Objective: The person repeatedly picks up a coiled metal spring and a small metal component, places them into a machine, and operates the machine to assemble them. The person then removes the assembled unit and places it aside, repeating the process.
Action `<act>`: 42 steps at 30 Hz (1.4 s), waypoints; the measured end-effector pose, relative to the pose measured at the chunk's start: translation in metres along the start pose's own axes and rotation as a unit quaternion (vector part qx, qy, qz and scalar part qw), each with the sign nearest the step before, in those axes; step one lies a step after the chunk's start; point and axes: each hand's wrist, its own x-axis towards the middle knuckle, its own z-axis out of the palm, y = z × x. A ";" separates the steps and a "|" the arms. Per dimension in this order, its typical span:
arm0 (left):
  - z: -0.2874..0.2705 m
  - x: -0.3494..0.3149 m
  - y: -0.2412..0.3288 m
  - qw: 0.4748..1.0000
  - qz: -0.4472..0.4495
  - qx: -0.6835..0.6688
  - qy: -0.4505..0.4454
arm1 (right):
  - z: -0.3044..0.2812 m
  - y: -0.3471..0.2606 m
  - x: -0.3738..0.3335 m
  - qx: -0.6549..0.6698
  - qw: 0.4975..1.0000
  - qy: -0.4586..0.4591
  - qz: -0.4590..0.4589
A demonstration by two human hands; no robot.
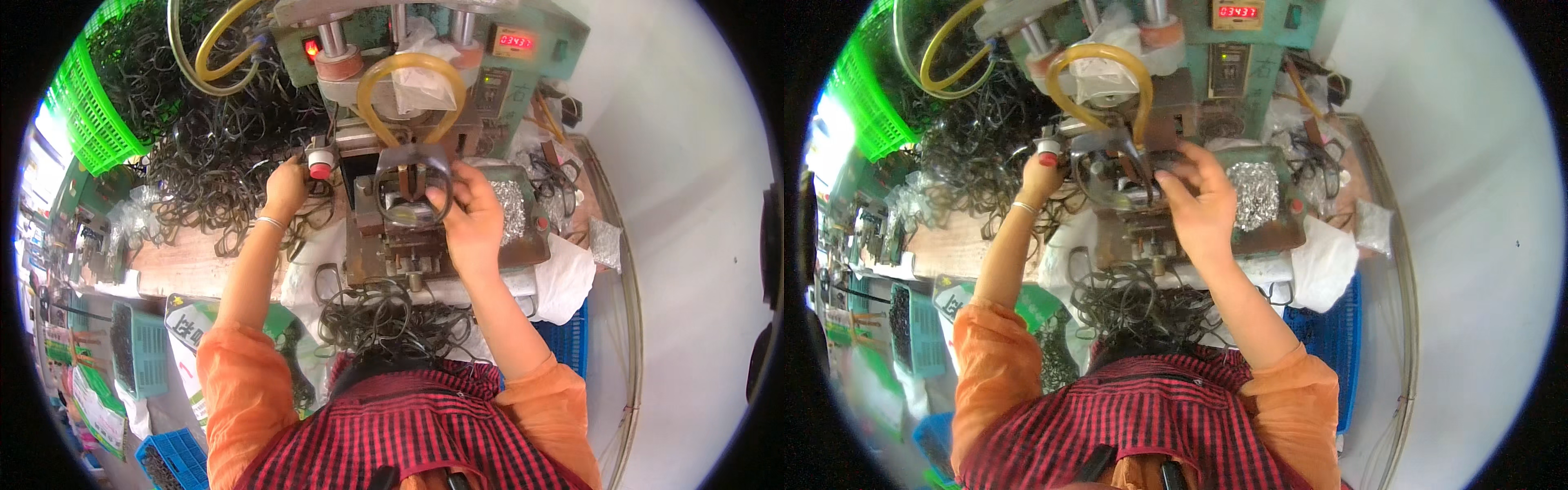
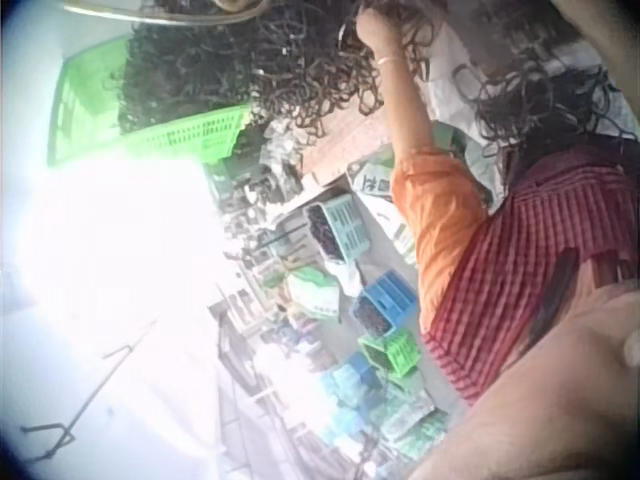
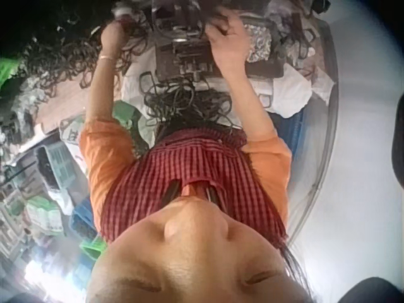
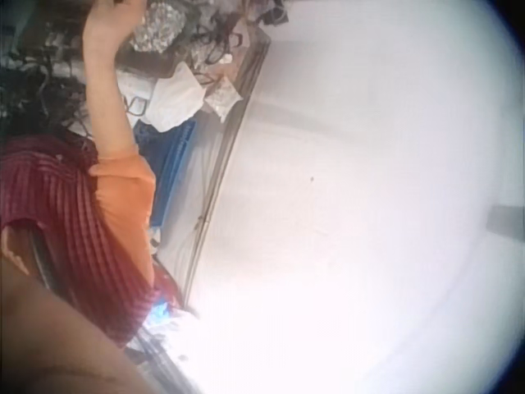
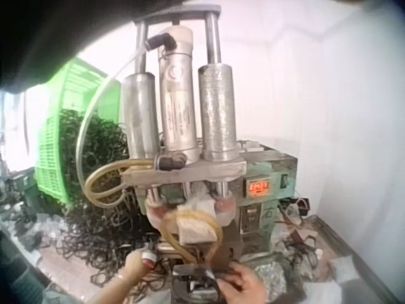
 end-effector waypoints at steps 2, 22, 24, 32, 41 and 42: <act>0.003 0.002 -0.014 0.999 -0.022 -0.002 0.037 | 0.003 0.002 0.003 0.015 1.000 -0.026 0.009; -0.213 -0.169 0.091 0.610 0.077 -0.287 0.734 | -0.124 -0.024 -0.023 -0.535 0.843 0.005 -0.051; -0.199 -0.175 0.090 0.737 0.027 -0.185 0.650 | -0.139 -0.011 -0.038 -0.629 0.769 0.025 -0.112; -0.111 -0.081 0.171 0.861 0.275 -0.269 0.332 | -0.110 0.024 0.002 -0.628 0.757 0.048 -0.175; -0.103 -0.080 0.164 0.848 0.337 -0.220 0.345 | -0.108 0.019 0.015 -0.545 0.813 0.081 -0.189; -0.101 -0.080 0.163 0.845 0.338 -0.226 0.348 | -0.104 0.025 0.013 -0.568 0.795 0.065 -0.204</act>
